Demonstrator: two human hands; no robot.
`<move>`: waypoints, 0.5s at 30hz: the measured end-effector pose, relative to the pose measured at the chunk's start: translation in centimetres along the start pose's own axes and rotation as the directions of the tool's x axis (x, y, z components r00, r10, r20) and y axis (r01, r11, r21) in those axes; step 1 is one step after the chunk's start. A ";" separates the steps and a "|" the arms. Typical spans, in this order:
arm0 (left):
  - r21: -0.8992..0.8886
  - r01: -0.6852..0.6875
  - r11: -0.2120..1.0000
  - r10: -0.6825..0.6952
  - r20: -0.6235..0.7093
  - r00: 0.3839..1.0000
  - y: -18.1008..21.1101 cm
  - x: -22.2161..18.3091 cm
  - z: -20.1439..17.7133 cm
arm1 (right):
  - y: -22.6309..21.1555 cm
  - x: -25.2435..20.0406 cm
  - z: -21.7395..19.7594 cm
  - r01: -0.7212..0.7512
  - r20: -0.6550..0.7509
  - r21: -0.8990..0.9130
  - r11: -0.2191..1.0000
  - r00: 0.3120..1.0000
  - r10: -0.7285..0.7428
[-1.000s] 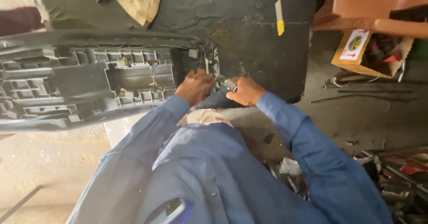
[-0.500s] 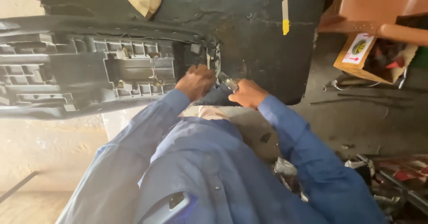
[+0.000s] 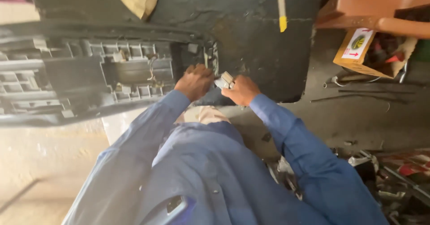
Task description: The recorder is replacing the cover on a motorcycle seat using a staple gun and hand tools.
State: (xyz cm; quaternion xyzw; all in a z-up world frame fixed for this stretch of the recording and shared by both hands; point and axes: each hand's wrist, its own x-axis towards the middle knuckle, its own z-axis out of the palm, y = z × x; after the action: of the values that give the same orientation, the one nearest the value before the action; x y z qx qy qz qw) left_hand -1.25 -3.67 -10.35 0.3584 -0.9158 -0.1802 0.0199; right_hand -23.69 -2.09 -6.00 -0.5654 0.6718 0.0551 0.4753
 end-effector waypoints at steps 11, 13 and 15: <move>-0.188 0.090 0.978 -0.072 0.104 0.992 0.1 0.1 -1.2 | -0.7 -3.6 5.3 0.165 0.028 -0.021 0.986 0.986 -0.164; -0.209 0.083 0.974 -0.080 0.027 0.996 0.4 -1.0 -3.5 | -1.1 -2.4 6.1 0.102 0.023 -0.095 0.990 0.995 -0.100; -0.216 0.068 0.974 -0.082 -0.056 0.995 0.3 -3.6 -5.4 | -1.3 -2.1 7.0 0.043 0.001 -0.163 0.986 0.999 -0.043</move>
State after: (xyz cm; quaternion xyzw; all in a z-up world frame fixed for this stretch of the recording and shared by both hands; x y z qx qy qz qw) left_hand 2.06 -2.78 -4.88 0.3940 -0.8759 -0.2665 0.0809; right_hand -18.79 3.19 -7.72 -0.6170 0.6533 0.0988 0.4276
